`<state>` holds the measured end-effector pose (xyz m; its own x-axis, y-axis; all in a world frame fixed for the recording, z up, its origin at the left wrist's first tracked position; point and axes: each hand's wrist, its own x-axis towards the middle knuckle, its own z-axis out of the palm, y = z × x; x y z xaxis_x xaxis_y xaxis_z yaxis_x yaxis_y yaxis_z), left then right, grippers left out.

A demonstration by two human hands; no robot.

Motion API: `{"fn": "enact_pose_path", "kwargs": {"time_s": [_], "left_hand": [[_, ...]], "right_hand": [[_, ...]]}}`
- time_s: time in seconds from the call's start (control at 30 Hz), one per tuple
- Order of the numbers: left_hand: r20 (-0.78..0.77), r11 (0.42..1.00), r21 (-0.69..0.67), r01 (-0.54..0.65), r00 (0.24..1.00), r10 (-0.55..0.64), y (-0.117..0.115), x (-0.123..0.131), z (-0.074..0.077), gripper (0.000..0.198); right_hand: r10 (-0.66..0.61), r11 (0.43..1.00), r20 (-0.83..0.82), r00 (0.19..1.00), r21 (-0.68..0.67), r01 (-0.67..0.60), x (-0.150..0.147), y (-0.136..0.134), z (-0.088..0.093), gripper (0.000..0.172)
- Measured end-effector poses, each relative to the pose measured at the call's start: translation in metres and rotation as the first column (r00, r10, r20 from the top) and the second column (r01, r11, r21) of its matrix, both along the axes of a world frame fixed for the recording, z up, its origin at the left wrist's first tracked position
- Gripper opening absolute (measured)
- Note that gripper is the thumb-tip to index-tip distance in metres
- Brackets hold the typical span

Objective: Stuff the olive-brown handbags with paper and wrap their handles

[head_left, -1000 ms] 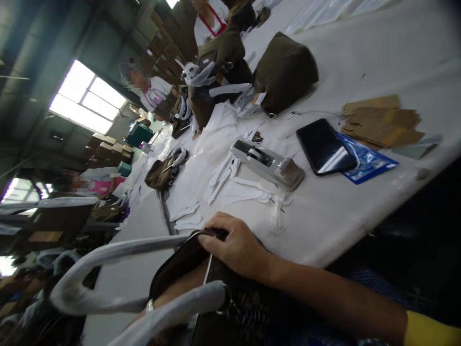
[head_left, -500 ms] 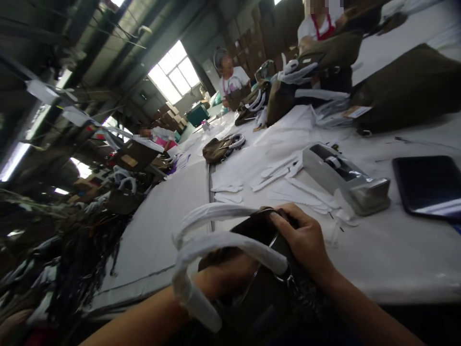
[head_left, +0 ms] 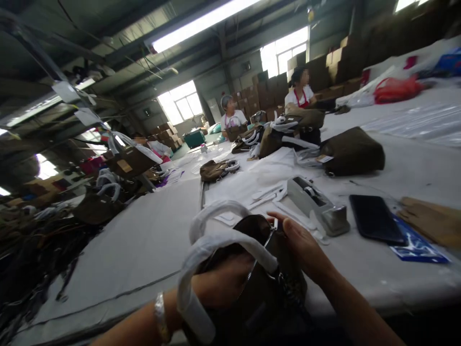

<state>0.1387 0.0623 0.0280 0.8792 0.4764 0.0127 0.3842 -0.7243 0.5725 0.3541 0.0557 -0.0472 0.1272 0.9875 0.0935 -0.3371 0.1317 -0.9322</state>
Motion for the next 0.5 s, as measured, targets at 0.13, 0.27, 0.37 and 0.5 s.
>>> {"fn": "enact_pose_path", "kwargs": {"time_s": [0.13,0.27,0.37,0.5], "left_hand": [[0.127,0.966,0.121,-0.227,0.969,0.212,0.015,0.013,0.016,0.026],[0.245,0.921,0.356,-0.16,0.967,0.073,0.036,0.042,0.016,0.028],[0.196,0.888,0.453,-0.078,0.981,-0.014,0.051,0.059,0.007,0.04],[0.241,0.897,0.441,-0.013,0.965,-0.105,0.07,0.062,-0.006,0.046]], "right_hand": [[-0.021,0.998,-0.076,0.997,-0.063,0.016,0.016,-0.012,-0.006,0.055],[-0.033,0.999,-0.043,0.999,-0.043,0.031,0.01,-0.021,0.001,0.046],[-0.128,0.988,-0.158,0.979,0.065,0.139,0.002,-0.023,0.011,0.038],[-0.182,0.96,-0.263,0.947,0.163,0.229,0.001,-0.017,0.011,0.041]]}}
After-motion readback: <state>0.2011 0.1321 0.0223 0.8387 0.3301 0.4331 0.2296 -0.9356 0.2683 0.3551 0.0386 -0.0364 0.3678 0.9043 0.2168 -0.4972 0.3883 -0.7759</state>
